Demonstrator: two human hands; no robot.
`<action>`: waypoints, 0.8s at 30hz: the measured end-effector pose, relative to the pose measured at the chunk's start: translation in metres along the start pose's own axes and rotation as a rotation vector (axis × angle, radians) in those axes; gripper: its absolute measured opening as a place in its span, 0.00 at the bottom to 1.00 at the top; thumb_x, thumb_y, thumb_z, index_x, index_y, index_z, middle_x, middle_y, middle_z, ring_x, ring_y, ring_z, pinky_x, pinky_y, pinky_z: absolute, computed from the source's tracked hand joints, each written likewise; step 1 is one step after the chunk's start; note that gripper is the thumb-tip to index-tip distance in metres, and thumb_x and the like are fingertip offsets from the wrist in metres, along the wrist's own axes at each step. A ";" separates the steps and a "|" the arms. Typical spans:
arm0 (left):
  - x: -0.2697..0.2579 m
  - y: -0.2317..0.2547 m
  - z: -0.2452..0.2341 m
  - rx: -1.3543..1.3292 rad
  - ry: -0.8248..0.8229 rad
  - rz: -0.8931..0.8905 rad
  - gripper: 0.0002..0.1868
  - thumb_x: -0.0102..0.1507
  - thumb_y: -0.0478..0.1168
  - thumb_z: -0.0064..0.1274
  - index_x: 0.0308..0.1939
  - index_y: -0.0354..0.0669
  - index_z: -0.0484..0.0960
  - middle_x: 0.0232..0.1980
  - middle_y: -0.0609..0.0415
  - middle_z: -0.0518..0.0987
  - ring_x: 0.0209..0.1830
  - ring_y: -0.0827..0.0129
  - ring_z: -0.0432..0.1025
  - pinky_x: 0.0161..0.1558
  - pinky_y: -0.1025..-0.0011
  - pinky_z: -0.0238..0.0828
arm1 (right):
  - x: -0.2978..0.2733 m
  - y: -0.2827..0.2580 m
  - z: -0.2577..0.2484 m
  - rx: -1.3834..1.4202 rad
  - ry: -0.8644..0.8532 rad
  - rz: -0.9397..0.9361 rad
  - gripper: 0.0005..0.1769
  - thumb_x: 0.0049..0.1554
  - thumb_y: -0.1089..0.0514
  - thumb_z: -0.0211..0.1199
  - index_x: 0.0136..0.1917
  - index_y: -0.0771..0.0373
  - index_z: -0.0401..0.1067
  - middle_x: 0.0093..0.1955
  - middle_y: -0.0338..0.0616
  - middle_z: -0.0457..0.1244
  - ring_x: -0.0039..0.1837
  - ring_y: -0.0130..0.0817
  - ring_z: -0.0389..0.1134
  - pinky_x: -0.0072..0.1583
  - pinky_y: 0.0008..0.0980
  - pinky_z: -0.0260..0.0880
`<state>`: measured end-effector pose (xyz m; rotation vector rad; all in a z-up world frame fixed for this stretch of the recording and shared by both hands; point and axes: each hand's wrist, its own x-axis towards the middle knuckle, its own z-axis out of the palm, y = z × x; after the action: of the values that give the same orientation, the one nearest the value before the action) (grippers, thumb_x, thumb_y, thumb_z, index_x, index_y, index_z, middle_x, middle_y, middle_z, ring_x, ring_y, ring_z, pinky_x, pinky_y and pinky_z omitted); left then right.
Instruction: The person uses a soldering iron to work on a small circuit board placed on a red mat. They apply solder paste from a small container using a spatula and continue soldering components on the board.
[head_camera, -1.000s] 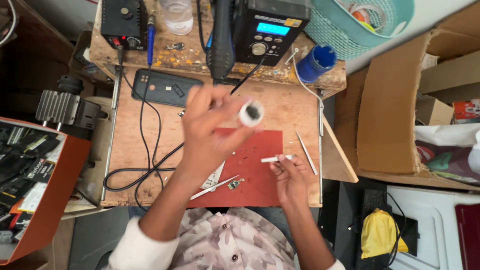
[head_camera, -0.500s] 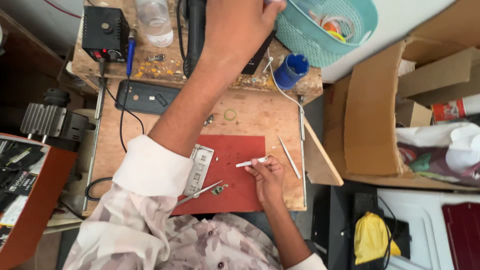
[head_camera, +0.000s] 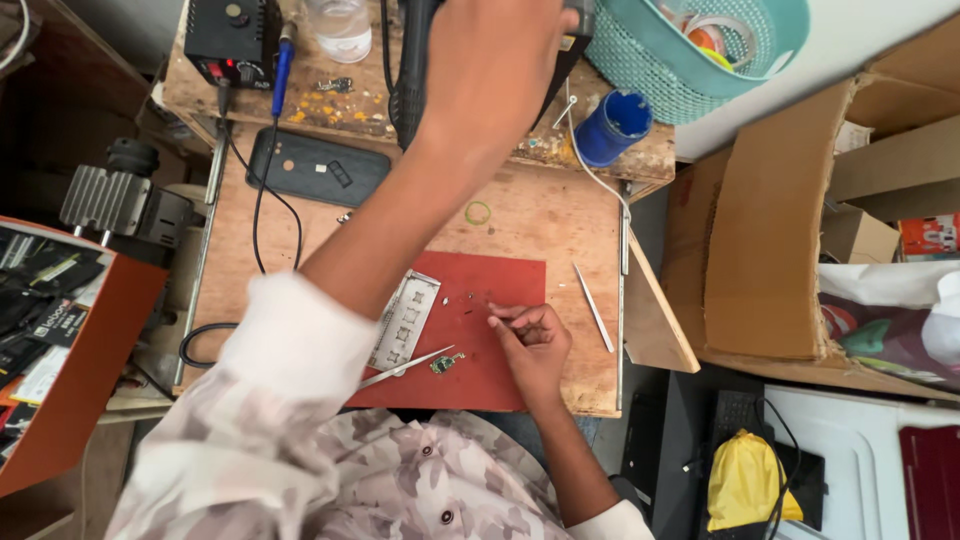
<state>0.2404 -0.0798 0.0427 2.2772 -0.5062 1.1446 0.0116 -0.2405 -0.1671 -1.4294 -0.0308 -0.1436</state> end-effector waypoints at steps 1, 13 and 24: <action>-0.013 0.007 -0.017 -0.052 0.036 -0.009 0.13 0.63 0.43 0.62 0.35 0.34 0.82 0.29 0.44 0.79 0.26 0.49 0.75 0.28 0.57 0.70 | -0.002 -0.001 0.002 -0.056 -0.006 -0.029 0.15 0.55 0.79 0.65 0.43 0.66 0.63 0.51 0.55 0.71 0.60 0.40 0.74 0.62 0.35 0.76; -0.199 0.049 -0.159 -0.227 -0.464 -0.332 0.12 0.63 0.43 0.63 0.31 0.38 0.82 0.28 0.48 0.79 0.25 0.55 0.76 0.26 0.60 0.71 | -0.011 -0.023 0.023 -0.752 -0.112 -0.549 0.12 0.49 0.77 0.67 0.35 0.68 0.66 0.44 0.51 0.70 0.53 0.44 0.76 0.51 0.36 0.77; -0.277 0.049 -0.167 -0.104 -0.659 -0.458 0.15 0.56 0.49 0.63 0.34 0.40 0.85 0.31 0.50 0.80 0.32 0.54 0.78 0.31 0.59 0.73 | -0.013 -0.030 0.027 -0.873 -0.127 -0.635 0.11 0.48 0.77 0.67 0.36 0.68 0.67 0.44 0.51 0.70 0.50 0.47 0.74 0.50 0.38 0.76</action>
<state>-0.0466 0.0084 -0.0863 2.4676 -0.2411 0.1317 -0.0032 -0.2169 -0.1348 -2.2586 -0.5897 -0.6474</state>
